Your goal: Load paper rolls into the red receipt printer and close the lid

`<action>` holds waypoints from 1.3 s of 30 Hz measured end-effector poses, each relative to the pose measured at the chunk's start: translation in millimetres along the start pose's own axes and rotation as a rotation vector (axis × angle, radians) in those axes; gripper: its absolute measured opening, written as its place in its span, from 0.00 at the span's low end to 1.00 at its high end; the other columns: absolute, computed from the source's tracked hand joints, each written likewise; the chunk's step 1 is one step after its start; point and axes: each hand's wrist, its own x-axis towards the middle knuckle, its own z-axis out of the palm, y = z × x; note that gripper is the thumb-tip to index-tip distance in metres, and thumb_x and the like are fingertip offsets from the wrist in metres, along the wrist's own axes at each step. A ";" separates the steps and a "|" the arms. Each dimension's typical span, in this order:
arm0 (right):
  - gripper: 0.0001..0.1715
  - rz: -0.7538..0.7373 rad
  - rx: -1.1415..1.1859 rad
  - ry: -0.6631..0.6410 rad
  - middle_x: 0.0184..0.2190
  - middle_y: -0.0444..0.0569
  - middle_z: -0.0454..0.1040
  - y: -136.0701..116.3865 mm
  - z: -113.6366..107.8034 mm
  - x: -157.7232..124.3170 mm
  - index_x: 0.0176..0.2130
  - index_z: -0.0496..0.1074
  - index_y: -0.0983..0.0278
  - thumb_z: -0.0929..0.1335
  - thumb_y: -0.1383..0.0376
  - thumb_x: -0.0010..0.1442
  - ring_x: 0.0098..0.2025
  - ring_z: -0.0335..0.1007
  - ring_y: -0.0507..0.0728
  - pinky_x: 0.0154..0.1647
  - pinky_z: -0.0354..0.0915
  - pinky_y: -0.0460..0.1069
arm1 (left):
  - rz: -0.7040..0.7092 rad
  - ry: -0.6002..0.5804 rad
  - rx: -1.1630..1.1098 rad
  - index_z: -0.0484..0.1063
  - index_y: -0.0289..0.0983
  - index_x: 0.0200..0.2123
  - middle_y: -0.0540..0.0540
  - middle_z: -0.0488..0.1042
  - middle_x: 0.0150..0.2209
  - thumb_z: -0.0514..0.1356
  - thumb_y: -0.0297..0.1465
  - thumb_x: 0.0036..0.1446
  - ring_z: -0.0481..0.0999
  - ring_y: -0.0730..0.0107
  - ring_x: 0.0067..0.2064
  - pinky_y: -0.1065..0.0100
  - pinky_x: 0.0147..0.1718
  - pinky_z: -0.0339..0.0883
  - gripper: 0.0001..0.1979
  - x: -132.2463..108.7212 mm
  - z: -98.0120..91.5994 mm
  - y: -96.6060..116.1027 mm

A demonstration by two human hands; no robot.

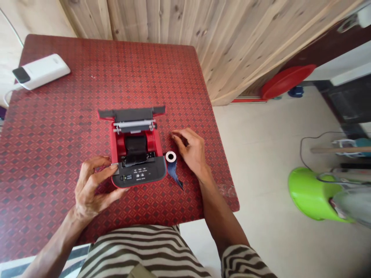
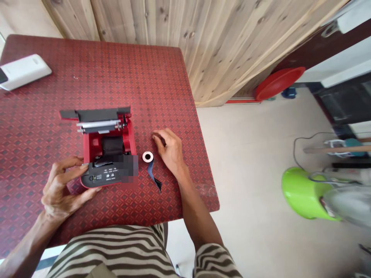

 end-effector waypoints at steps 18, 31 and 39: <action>0.17 -0.355 -0.577 -0.745 0.42 0.58 0.82 -138.8 31.3 71.3 0.44 0.81 0.66 0.64 0.77 0.69 0.41 0.81 0.63 0.38 0.73 0.55 | 0.095 0.040 0.158 0.69 0.34 0.62 0.34 0.74 0.55 0.76 0.31 0.51 0.78 0.54 0.55 0.57 0.53 0.76 0.36 -7.8 1.1 8.2; 0.12 -0.205 0.073 -0.303 0.42 0.44 0.80 -115.4 -41.9 36.9 0.49 0.75 0.59 0.73 0.66 0.64 0.33 0.74 0.52 0.33 0.71 0.49 | 0.078 0.044 0.151 0.67 0.37 0.63 0.36 0.75 0.54 0.74 0.34 0.54 0.80 0.55 0.53 0.57 0.50 0.79 0.35 -5.1 2.7 8.2; 0.15 0.219 0.356 -0.079 0.32 0.40 0.76 -4.1 15.1 43.5 0.44 0.66 0.58 0.72 0.61 0.58 0.28 0.72 0.53 0.30 0.66 0.48 | 0.082 0.057 0.162 0.67 0.37 0.63 0.37 0.75 0.55 0.75 0.33 0.53 0.79 0.56 0.53 0.58 0.50 0.78 0.36 -3.2 4.2 7.9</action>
